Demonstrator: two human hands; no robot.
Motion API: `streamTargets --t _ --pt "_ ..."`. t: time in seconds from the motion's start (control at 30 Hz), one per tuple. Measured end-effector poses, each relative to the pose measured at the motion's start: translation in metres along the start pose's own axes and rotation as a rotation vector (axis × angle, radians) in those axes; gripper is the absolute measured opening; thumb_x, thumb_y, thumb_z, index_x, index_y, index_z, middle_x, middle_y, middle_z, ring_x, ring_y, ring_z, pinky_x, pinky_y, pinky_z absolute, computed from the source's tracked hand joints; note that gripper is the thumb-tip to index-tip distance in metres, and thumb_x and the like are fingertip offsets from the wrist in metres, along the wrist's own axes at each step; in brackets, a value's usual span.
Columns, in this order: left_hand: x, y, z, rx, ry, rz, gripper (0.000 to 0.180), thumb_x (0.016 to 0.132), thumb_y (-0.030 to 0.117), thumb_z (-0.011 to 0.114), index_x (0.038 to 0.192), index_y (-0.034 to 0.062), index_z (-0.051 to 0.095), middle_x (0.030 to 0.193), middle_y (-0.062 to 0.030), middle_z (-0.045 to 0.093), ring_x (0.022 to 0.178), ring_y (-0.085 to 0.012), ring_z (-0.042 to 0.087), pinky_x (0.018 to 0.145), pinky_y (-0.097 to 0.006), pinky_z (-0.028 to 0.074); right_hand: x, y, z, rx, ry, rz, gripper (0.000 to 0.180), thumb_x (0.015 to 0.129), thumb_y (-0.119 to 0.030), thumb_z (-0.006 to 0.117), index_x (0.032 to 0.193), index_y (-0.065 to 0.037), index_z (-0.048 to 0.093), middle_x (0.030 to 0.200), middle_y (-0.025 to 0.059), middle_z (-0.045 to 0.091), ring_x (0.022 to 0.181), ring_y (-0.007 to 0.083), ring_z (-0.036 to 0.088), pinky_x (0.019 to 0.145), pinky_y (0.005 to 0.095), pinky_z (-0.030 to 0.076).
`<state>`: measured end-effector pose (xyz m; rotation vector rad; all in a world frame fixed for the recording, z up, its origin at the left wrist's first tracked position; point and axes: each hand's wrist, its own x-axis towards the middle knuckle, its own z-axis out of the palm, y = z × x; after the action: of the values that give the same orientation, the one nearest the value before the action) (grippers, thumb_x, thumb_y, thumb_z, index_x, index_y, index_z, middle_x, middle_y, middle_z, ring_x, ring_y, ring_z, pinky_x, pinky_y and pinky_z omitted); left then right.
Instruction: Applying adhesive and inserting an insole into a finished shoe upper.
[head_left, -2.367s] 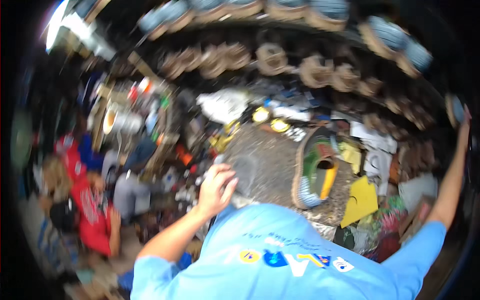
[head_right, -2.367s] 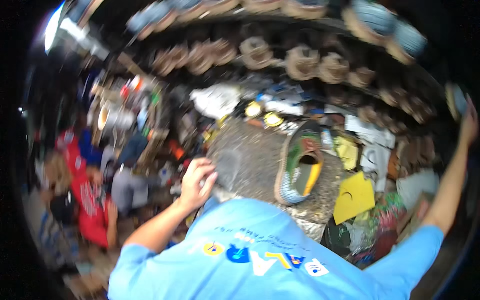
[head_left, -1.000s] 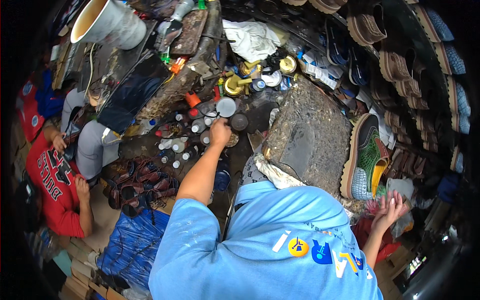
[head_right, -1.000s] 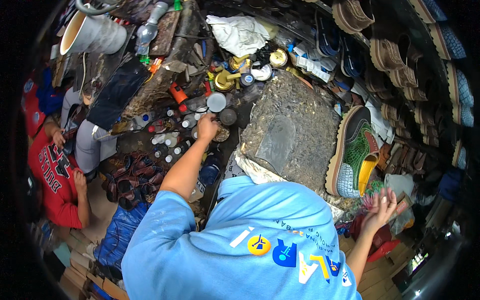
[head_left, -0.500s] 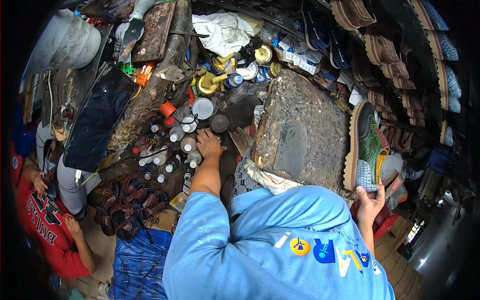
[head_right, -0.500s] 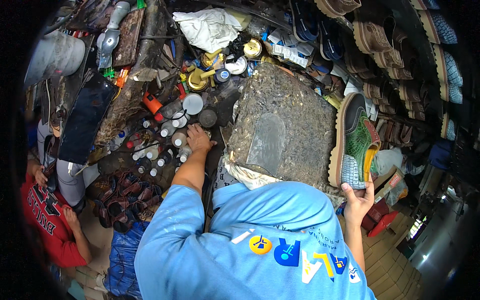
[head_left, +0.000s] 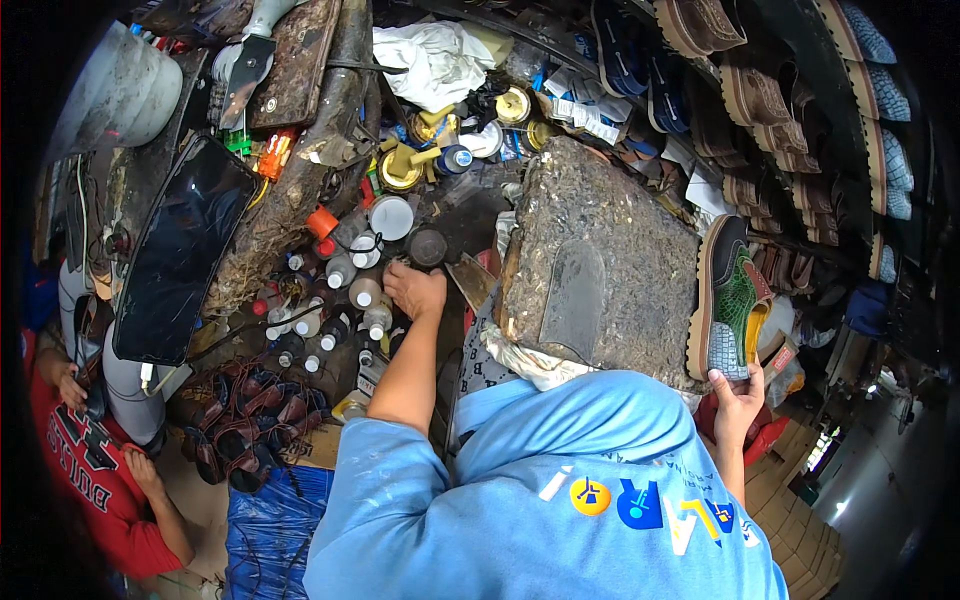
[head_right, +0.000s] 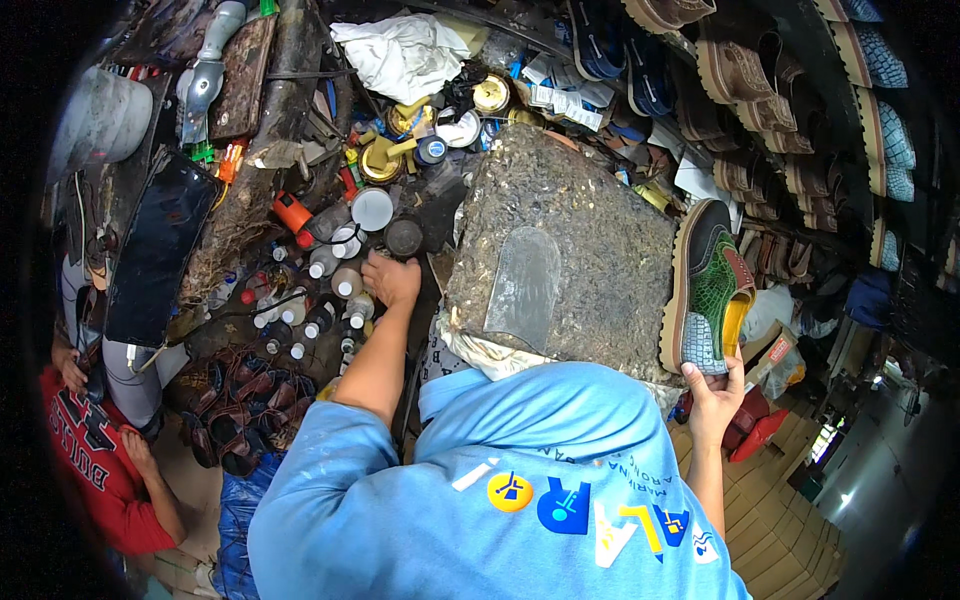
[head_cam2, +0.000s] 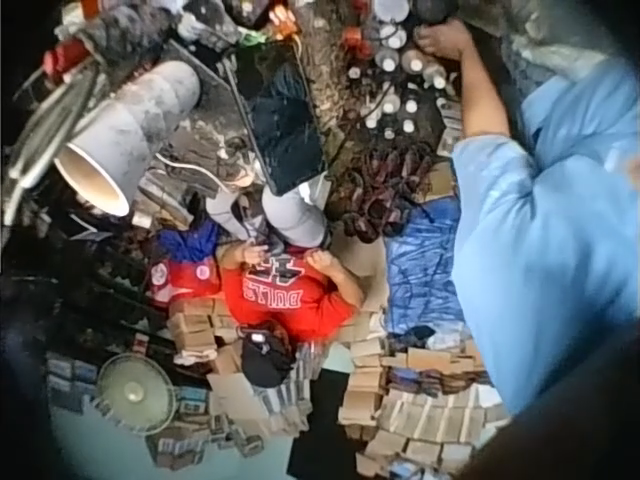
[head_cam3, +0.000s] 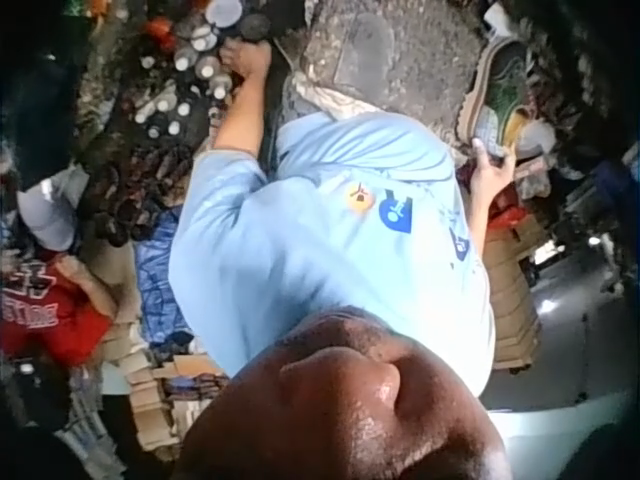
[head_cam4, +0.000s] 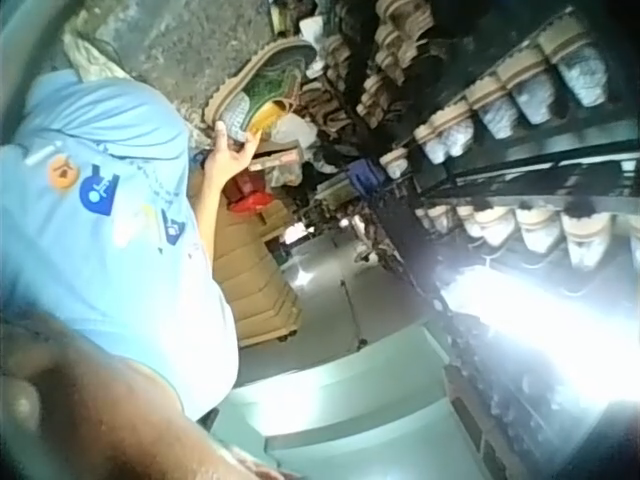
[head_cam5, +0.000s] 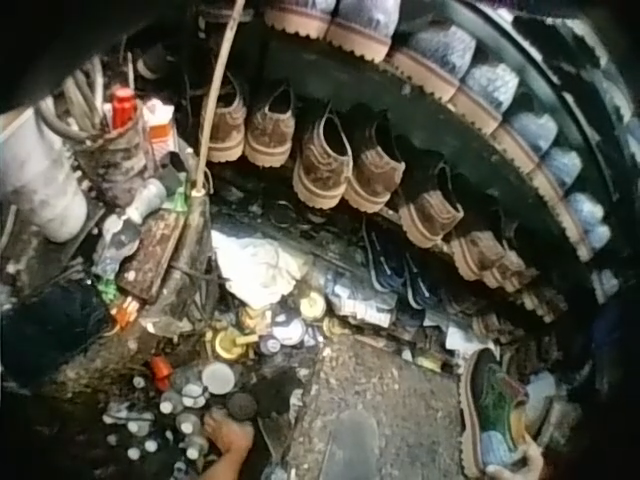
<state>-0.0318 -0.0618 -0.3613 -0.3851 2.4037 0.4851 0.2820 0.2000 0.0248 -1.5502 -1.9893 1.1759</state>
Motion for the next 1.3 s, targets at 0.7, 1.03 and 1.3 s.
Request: streamTargets --t 0.7,1.03,1.3 --pt "0.014 0.058 -0.022 0.180 0.018 0.749 0.086 0.073 0.016 0.090 0.147 0.0155 0.047 0.145 -0.0206 0.039 0.130 -0.0458 0.042 0.107 -0.050 0.045 -0.002 0.011 0.009 -0.043 0.034 -0.054 0.043 0.087 -0.001 0.082 0.117 -0.005 0.051 0.127 0.0042 0.054 0.107 0.0121 0.059 0.092 0.0271 0.050" --pt "0.048 0.096 -0.014 0.240 0.064 0.645 0.089 0.076 0.020 0.089 0.152 0.0161 0.041 0.144 -0.0212 0.041 0.127 -0.0458 0.046 0.105 -0.050 0.048 -0.002 0.005 0.013 -0.016 0.016 -0.016 0.043 0.086 0.004 0.082 0.114 -0.003 0.050 0.145 0.0077 0.048 0.117 0.0151 0.060 0.100 0.0294 0.051" --pt "0.044 0.103 -0.014 0.303 0.045 0.648 0.104 0.076 0.028 0.089 0.158 0.0129 0.027 0.152 -0.0214 0.036 0.132 -0.0445 0.044 0.106 -0.054 0.047 0.000 0.003 0.018 -0.057 0.038 -0.081 0.043 0.088 -0.007 0.085 0.113 -0.006 0.050 0.111 0.0018 0.057 0.095 0.0093 0.057 0.083 0.0240 0.049"
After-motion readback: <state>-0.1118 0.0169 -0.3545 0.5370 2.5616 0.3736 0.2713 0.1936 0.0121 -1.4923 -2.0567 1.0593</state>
